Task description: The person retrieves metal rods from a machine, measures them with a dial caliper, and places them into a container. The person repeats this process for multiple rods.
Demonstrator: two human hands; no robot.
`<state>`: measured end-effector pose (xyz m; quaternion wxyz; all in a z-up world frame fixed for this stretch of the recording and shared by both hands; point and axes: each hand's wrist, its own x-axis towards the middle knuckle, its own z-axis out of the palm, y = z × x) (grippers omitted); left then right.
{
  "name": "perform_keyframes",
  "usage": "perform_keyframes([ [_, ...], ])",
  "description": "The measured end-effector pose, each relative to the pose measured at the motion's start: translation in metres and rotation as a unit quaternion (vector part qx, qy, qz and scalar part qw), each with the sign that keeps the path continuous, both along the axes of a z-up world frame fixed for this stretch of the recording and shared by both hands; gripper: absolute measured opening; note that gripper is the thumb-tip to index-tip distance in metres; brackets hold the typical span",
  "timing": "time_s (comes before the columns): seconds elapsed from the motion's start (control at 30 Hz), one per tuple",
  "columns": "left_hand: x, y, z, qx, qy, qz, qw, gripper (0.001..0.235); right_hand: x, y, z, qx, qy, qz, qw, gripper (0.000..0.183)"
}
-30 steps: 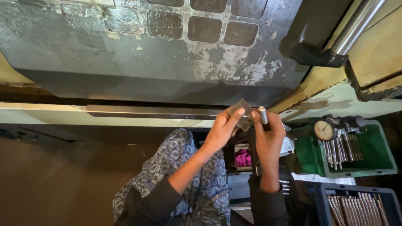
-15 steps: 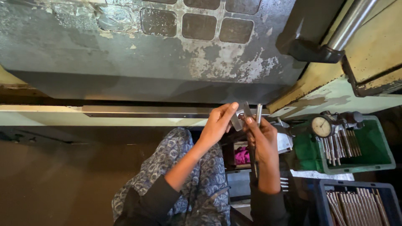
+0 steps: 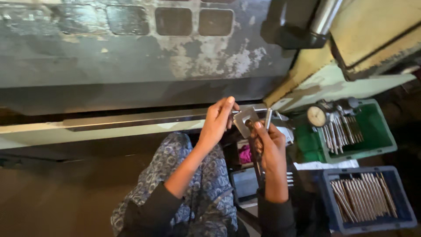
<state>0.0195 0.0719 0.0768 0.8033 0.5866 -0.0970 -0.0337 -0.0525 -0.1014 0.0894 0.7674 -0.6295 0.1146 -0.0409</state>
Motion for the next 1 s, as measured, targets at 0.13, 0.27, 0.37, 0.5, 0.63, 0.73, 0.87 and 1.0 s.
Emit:
perform_keyframes([
  [0.13,-0.005,-0.021,-0.001,0.057,-0.041,0.006,0.998,0.045,-0.008,-0.012,-0.001,0.003,-0.01,-0.037,0.999,0.02],
  [0.27,-0.011,-0.045,-0.009,0.056,-0.008,-0.037,0.998,0.04,-0.021,-0.029,0.004,-0.027,0.009,-0.076,0.997,0.022],
  [0.37,-0.017,-0.065,-0.017,0.038,-0.03,-0.058,0.997,0.039,-0.033,-0.041,0.005,-0.041,0.021,-0.092,0.995,0.023],
  [0.5,-0.03,-0.09,-0.025,0.039,-0.009,-0.105,0.994,0.036,-0.054,-0.063,-0.001,-0.052,0.033,-0.116,0.991,0.024],
  [0.63,-0.039,-0.111,-0.034,0.13,0.06,-0.184,0.972,0.031,-0.076,-0.092,-0.012,-0.053,0.045,-0.145,0.987,0.023],
  [0.73,-0.039,-0.128,-0.048,0.101,-0.025,-0.173,0.979,0.028,-0.086,-0.114,-0.03,-0.058,0.062,-0.172,0.981,0.022],
  [0.87,-0.027,-0.148,-0.077,0.203,0.02,-0.162,0.965,0.03,-0.07,-0.138,-0.072,-0.139,0.034,-0.196,0.97,0.024],
  [1.0,-0.018,-0.168,-0.106,0.177,-0.059,-0.137,0.973,0.031,-0.028,-0.157,-0.105,-0.36,-0.149,-0.194,0.9,0.024],
])
